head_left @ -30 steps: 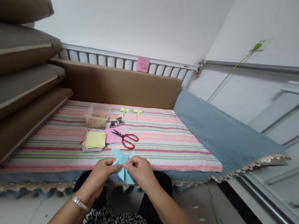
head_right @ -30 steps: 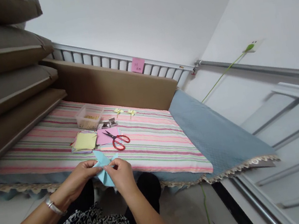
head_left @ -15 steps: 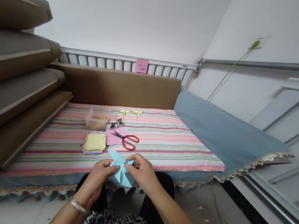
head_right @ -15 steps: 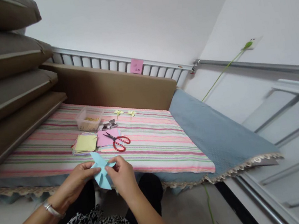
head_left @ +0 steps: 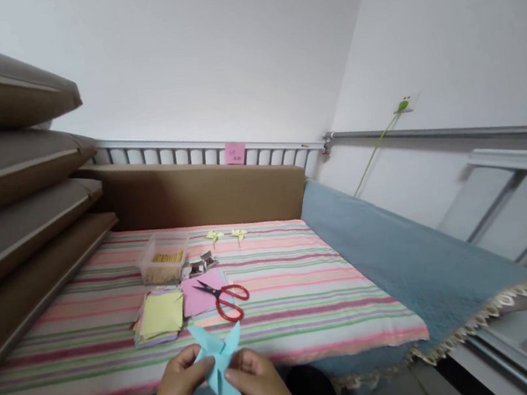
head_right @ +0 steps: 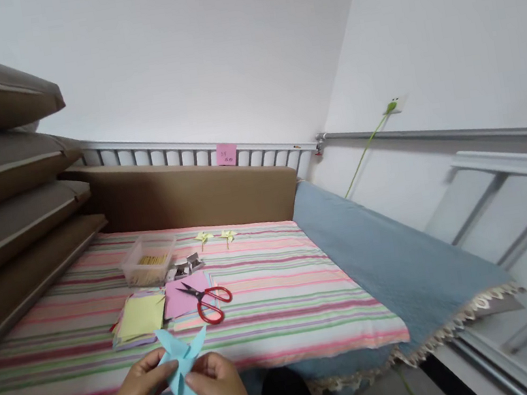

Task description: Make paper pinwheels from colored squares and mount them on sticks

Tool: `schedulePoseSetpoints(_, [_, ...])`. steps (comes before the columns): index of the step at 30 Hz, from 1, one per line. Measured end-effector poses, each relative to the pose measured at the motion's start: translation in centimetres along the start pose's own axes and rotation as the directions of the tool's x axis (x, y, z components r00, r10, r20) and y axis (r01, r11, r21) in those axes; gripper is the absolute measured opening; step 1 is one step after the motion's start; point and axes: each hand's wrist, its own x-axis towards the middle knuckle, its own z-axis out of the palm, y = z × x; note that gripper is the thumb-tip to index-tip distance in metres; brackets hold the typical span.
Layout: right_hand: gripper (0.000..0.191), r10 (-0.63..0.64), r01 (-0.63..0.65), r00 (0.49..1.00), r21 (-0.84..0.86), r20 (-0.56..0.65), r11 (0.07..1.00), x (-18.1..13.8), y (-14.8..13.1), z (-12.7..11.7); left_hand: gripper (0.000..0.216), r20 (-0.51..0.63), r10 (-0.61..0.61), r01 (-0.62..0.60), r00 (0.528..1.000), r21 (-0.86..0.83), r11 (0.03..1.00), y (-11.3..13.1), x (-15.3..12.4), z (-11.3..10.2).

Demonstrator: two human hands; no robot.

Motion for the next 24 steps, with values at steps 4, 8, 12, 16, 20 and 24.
schedulePoseSetpoints(4, [0.033,0.095,-0.104,0.994,-0.172,-0.056,0.980,4.0,2.4,-2.1,0.020,-0.142,0.098,-0.107,0.985,-0.054,0.993,3.4,4.1,-3.1])
schedulePoseSetpoints(8, [0.026,0.041,-0.086,0.991,-0.388,-0.124,0.918,8.1,3.0,-3.8,0.020,-0.233,0.201,-0.251,0.951,-0.207,0.946,8.3,9.5,-6.1])
schedulePoseSetpoints(12, [0.020,-0.150,0.025,0.983,-0.747,-0.101,0.665,13.4,1.4,-4.4,0.018,-0.325,0.268,-0.378,0.907,-0.348,0.858,10.5,14.9,-7.8])
schedulePoseSetpoints(16, [0.021,-0.225,0.055,0.973,-0.894,-0.052,0.445,20.1,-0.7,-4.0,0.017,-0.318,0.239,-0.357,0.918,-0.397,0.845,8.9,19.2,-9.0])
schedulePoseSetpoints(20, [0.024,-0.256,0.079,0.966,-0.971,0.018,0.227,27.1,-1.5,-2.2,0.021,-0.359,0.144,-0.297,0.922,-0.419,0.858,6.5,21.7,-11.3])
schedulePoseSetpoints(24, [0.025,-0.208,0.062,0.977,-0.998,0.056,0.023,32.6,-0.8,0.4,0.022,-0.372,0.081,-0.239,0.925,-0.402,0.884,6.4,22.1,-12.9])
